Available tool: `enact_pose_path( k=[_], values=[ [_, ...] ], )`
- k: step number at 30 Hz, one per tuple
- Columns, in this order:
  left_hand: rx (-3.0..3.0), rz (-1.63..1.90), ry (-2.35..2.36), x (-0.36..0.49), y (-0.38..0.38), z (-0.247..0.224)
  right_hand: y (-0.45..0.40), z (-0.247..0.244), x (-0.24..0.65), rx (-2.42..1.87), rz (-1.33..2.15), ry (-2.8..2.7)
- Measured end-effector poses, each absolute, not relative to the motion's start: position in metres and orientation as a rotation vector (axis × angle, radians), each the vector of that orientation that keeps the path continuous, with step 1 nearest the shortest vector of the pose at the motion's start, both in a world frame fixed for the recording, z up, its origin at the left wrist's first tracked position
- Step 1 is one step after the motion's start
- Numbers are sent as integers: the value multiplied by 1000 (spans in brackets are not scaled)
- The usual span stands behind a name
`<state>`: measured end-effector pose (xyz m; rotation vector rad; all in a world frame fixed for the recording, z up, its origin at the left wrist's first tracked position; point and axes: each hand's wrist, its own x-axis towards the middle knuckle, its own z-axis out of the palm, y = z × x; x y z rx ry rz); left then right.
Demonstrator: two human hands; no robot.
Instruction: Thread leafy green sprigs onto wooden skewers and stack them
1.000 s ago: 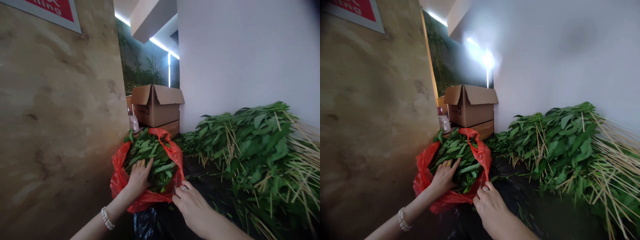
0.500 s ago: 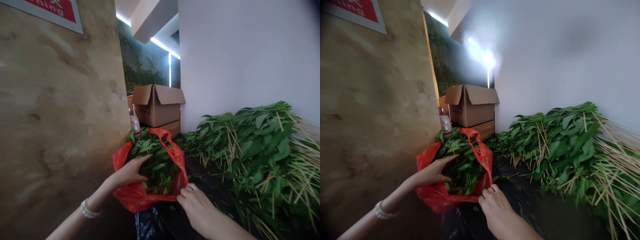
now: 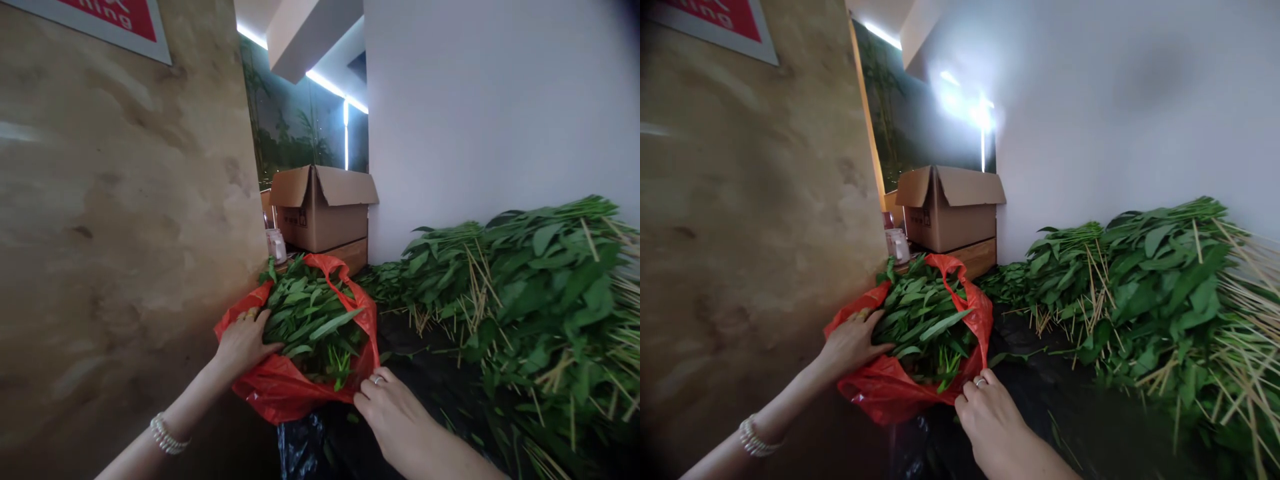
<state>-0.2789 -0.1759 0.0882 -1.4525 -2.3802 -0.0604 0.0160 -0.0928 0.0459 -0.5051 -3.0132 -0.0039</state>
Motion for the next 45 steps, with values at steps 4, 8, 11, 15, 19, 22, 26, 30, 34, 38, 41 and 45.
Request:
enact_pose_path(
  k=[4, 8, 11, 15, 19, 22, 26, 30, 34, 38, 41, 45],
  values=[
    [-1544, -62, -2410, -279, -165, 82, -95, 50, 7, -445, 0, -2848],
    [-1615, -100, -2420, -283, -161, 78, -93, 53, -18, -447, 35, -2756],
    [-1673, -144, -2404, -286, -162, 76, -91, 44, -31, -429, 115, -2860],
    [-1794, -210, -2396, -294, -167, 81, -92, 27, -30, -410, 105, -3011],
    [-1836, -239, -2388, -291, -165, 83, -93, 22, -20, -432, 131, -3069],
    [-1733, -153, -2405, -279, -160, 75, -94, 20, -17, -444, 145, -3027],
    [-1561, -3, -2427, -268, -158, 66, -95, 19, -15, -447, 143, -2999],
    [-1667, 114, -2441, -272, -160, 83, -98, 22, -12, -458, 155, -2960],
    [-1634, 137, -2408, -274, -151, 121, -98, 24, -11, -439, 182, -2926],
    [-1591, -222, -2451, -285, -141, 147, -96, 23, -11, -457, 206, -2913],
    [-1625, -451, -2516, -296, -143, 141, -96, 24, -12, -455, 211, -2937],
    [-1650, -436, -2520, -291, -156, 106, -96, 23, -11, -472, 219, -2977]
  ],
)
